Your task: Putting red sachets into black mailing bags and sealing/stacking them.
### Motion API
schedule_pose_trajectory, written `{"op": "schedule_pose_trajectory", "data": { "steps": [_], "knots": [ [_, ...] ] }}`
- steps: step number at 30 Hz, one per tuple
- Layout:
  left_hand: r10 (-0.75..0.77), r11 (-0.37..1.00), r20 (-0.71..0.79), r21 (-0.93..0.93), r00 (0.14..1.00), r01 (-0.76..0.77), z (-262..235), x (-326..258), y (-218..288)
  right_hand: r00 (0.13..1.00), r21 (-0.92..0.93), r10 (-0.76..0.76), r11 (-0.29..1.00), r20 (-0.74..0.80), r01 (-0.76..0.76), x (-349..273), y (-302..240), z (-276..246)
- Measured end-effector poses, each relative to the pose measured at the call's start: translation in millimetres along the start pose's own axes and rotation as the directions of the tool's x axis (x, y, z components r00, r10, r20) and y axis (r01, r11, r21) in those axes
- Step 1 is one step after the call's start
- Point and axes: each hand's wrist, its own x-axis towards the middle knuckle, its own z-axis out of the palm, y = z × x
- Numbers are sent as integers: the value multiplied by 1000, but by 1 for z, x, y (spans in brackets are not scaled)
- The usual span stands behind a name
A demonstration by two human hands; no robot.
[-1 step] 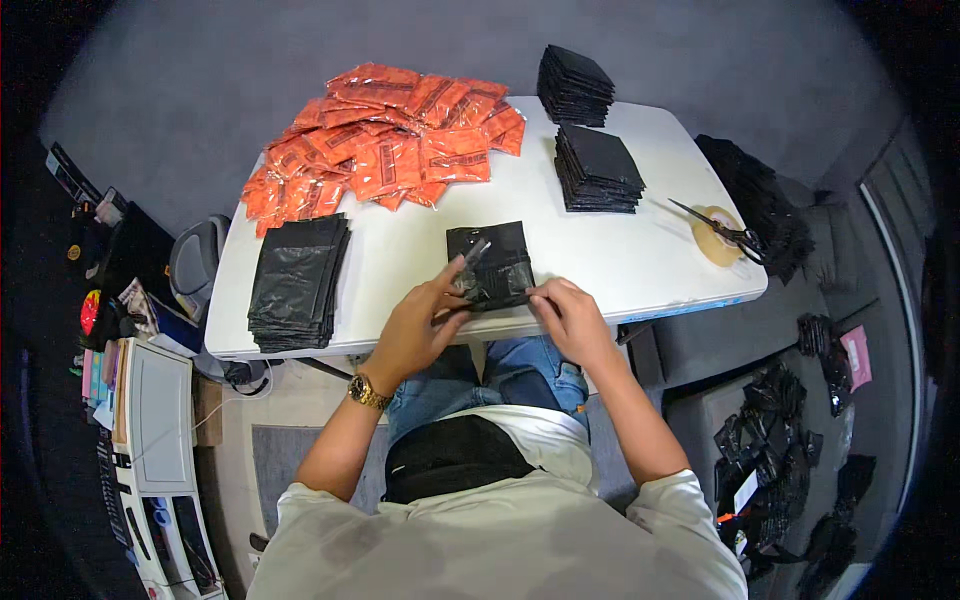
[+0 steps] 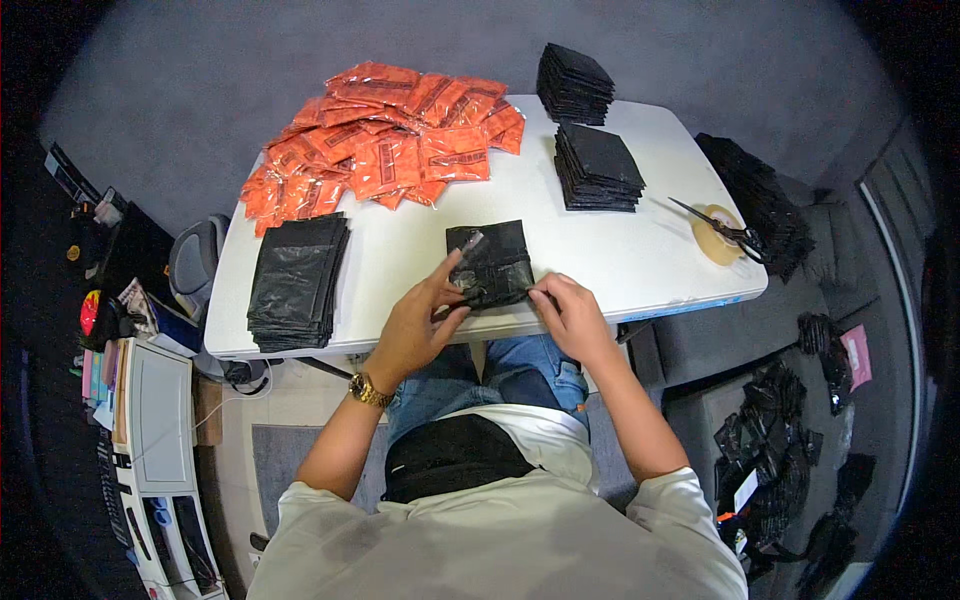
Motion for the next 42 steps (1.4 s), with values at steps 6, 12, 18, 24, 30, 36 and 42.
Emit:
{"op": "schedule_pose_trajectory", "data": {
  "steps": [6,12,18,24,30,36,42],
  "knots": [
    [-46,998,-197,-52,979,37,6,17,-16,978,46,206,977,1,-206,30,-1,9],
    [-93,995,-230,-2,969,95,10,28,-14,988,-50,48,997,-146,-56,43,16,27],
    [-129,989,-174,50,976,140,6,36,-4,969,-160,144,971,-203,-178,38,8,36],
    [-127,986,-160,86,979,142,5,38,-4,946,-263,137,940,-293,-217,33,7,44],
    [-124,985,-170,98,978,142,6,39,-5,942,-270,95,944,-322,-187,34,12,46],
    [-120,982,-192,119,974,145,7,40,-7,952,-292,100,938,-291,-188,35,14,46],
    [-109,983,-239,118,965,141,10,40,-7,947,-286,97,939,-308,-189,33,15,47]
  ]
}}
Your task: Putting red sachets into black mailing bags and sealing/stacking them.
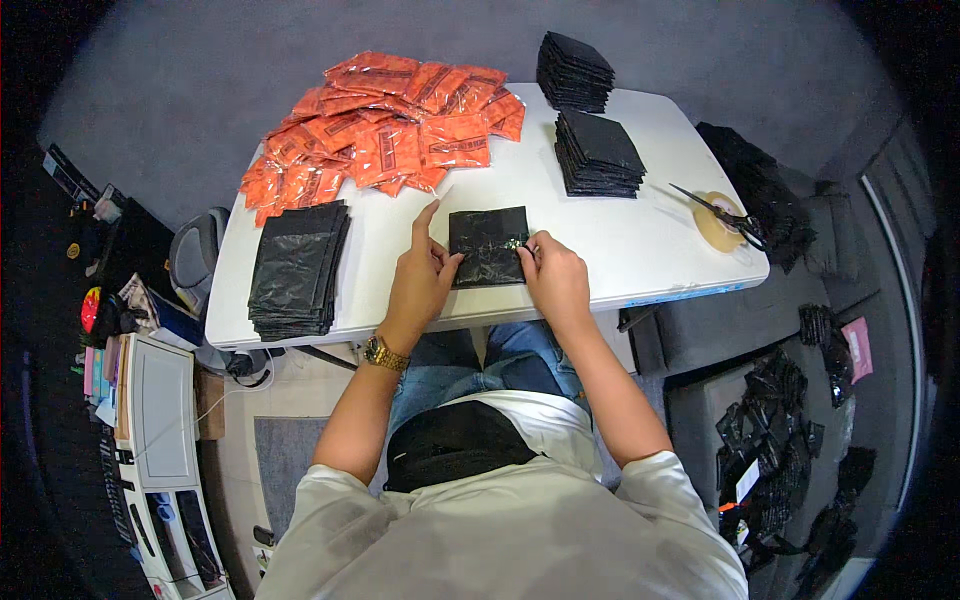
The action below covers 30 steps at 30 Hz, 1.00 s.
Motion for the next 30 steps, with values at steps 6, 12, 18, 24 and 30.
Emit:
{"op": "schedule_pose_trajectory", "data": {
  "steps": [6,12,18,24,30],
  "knots": [
    [-47,998,26,-27,999,48,-1,3,-6,997,-127,48,991,56,-41,0,-7,-7],
    [-148,984,5,-99,989,148,-2,-3,-6,999,-142,15,990,31,-11,-1,0,-1],
    [-190,933,99,-293,977,211,-8,-9,-17,999,-126,8,992,31,-4,0,-1,-4],
    [-278,902,157,-296,948,313,-8,-4,-17,995,-111,52,993,84,-43,2,0,-4],
    [-268,918,21,-299,963,262,-9,-14,-6,994,-90,63,994,90,-55,1,1,-5]
  ]
}}
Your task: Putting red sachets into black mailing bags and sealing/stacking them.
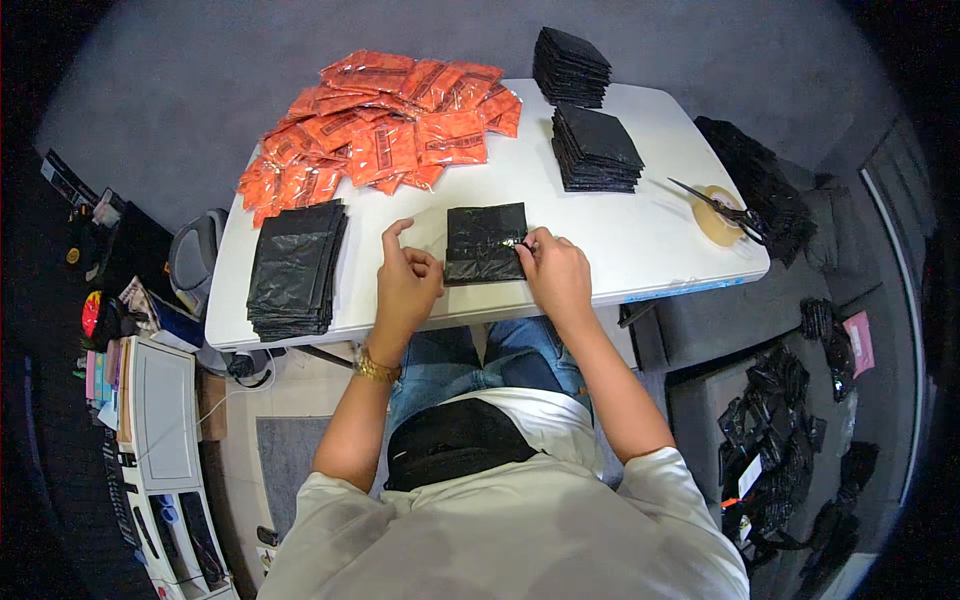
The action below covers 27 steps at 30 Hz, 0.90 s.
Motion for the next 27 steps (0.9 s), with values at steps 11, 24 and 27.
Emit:
{"op": "schedule_pose_trajectory", "data": {
  "steps": [11,24,27],
  "knots": [
    [432,650,302,548,850,-526,29,-41,8,999,-20,34,999,-2,-35,3,0,-1],
    [387,670,344,533,855,-517,25,-42,9,923,-85,-305,939,235,332,-70,-38,-16],
    [408,651,361,529,838,-545,25,-40,8,944,-120,-265,949,195,292,-73,-38,-12]
  ]
}}
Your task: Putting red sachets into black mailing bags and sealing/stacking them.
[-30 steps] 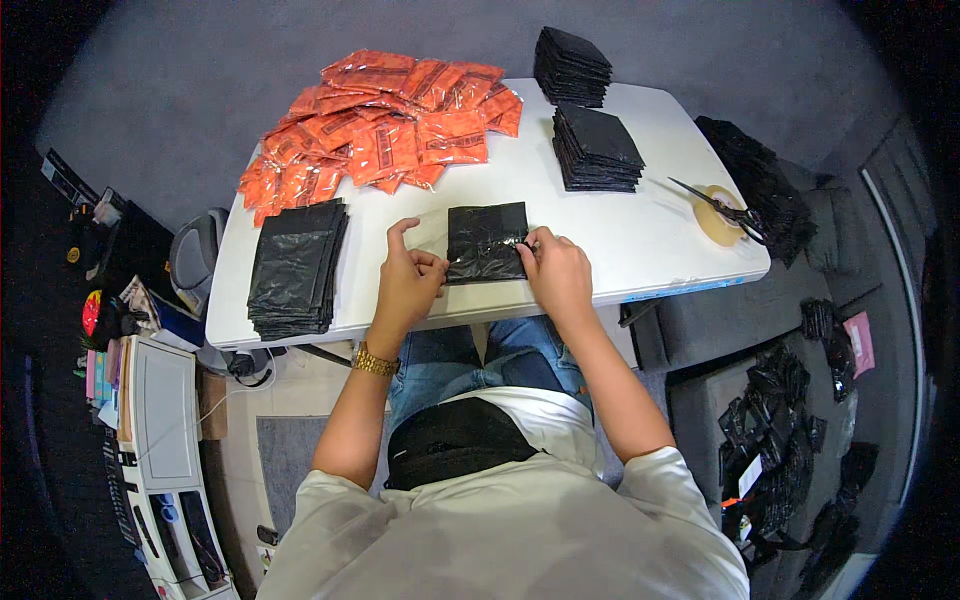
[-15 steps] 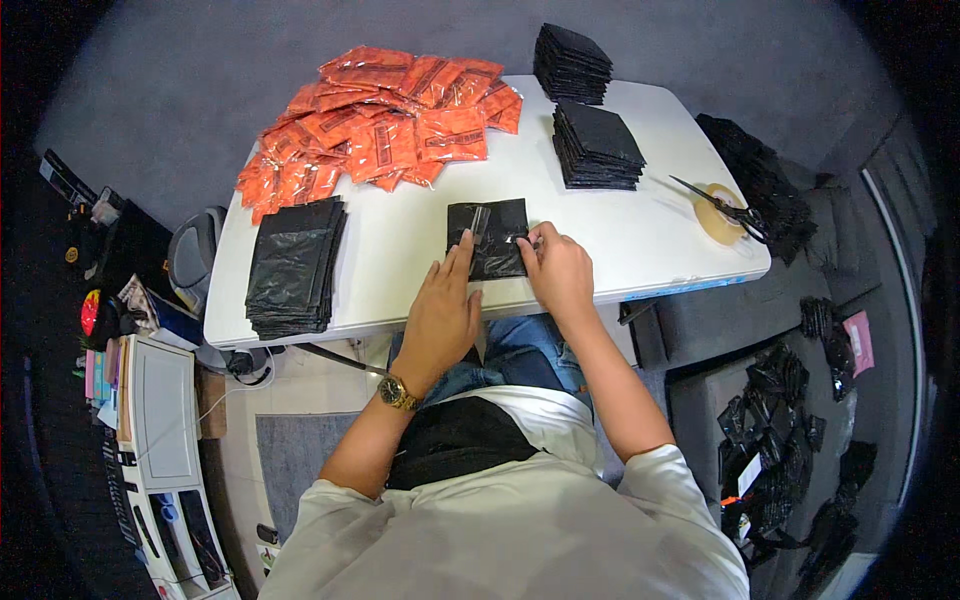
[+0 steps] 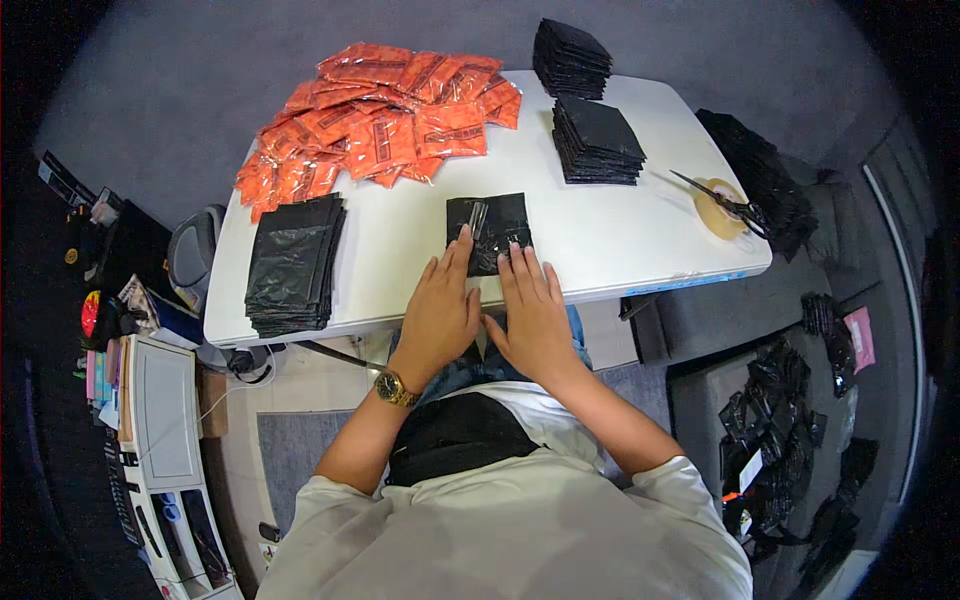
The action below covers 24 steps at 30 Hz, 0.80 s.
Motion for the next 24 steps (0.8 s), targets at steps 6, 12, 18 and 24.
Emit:
{"op": "schedule_pose_trajectory", "data": {
  "steps": [6,12,18,24],
  "knots": [
    [62,968,89,237,994,-81,-1,-5,23,997,-11,8,1000,76,-7,1,-1,-4],
    [2,994,31,106,1000,-5,6,-18,19,1000,53,12,998,11,-13,-2,4,3],
    [-62,998,-31,-10,998,62,-3,-21,7,999,70,10,997,36,-13,0,6,-6],
    [-33,999,-39,-23,999,33,-8,-19,4,1000,134,21,991,20,-23,4,8,-9]
  ]
}}
